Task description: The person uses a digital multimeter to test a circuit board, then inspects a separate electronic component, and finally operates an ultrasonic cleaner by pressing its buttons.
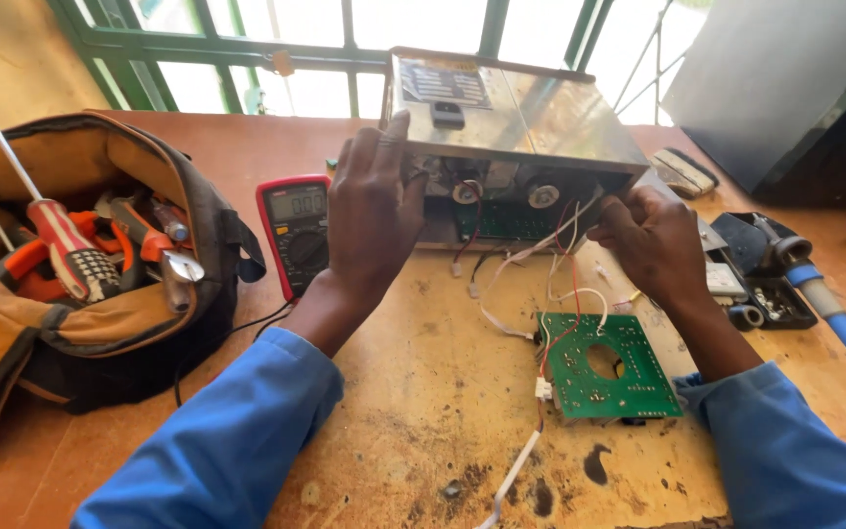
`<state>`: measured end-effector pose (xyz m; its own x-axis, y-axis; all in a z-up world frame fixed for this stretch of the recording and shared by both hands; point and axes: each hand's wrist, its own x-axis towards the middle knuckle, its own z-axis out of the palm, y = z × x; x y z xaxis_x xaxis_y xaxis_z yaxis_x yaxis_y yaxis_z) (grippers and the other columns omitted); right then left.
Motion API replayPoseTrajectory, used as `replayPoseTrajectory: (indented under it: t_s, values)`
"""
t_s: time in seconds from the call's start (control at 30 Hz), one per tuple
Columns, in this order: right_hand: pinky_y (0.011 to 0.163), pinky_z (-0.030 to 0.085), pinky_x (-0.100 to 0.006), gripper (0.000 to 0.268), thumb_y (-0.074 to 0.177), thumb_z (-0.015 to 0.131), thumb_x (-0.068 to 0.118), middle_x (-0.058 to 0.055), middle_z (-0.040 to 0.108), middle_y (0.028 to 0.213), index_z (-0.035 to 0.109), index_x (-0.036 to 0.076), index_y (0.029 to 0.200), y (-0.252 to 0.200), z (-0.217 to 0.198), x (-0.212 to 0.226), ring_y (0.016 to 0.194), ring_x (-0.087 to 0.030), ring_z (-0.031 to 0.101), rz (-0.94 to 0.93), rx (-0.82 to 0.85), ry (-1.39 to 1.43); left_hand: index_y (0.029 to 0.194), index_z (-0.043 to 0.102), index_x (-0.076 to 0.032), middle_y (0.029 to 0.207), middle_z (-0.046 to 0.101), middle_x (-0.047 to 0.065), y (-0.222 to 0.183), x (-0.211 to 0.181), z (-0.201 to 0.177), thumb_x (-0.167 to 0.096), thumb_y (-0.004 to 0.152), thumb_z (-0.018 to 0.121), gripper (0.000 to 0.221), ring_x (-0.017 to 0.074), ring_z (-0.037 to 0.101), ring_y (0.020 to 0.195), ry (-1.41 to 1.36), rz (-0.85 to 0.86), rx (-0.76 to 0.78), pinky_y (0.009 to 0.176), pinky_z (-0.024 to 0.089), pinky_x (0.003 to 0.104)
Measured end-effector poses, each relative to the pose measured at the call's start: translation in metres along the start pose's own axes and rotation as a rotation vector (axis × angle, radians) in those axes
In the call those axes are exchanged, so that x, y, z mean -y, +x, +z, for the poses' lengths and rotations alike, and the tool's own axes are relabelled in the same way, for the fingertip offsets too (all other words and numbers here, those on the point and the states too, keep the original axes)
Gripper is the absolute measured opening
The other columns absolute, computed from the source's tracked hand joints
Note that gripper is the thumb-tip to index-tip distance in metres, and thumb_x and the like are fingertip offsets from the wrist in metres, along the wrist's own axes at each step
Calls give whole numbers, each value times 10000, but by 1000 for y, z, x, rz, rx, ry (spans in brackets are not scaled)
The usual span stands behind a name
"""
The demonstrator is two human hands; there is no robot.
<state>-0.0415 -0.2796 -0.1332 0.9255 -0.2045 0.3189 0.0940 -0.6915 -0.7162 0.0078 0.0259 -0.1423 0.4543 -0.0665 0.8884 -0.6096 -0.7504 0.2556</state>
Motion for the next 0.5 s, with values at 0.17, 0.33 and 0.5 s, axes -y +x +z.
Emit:
replayPoseTrajectory:
  t_s: [0.17, 0.33, 0.5]
  values:
    - [766, 580, -300, 311, 1027, 627, 356, -84, 754, 775, 718, 59, 1037, 2, 5, 0, 772, -161, 756, -12, -12, -36, 1381, 586, 30, 1001, 599, 137, -4, -3, -6, 53, 823, 703, 571, 336, 647, 947, -4, -41, -21, 807, 624, 512]
    - [775, 558, -332, 325, 1043, 637, 344, -81, 746, 770, 719, 35, 1098, -3, 10, 2, 785, -203, 754, -93, -44, -73, 1382, 579, 42, 1044, 616, 170, -11, 0, -2, 61, 801, 687, 592, 376, 658, 1012, -7, -102, 6, 895, 593, 538]
    - [685, 483, -402, 357, 1066, 649, 375, -88, 781, 864, 770, 47, 993, 1, 7, 2, 819, -212, 720, -106, -28, -249, 1412, 522, 48, 1183, 633, 280, -14, 8, 15, -22, 807, 555, 611, 468, 586, 1119, 8, -127, -59, 1056, 466, 552]
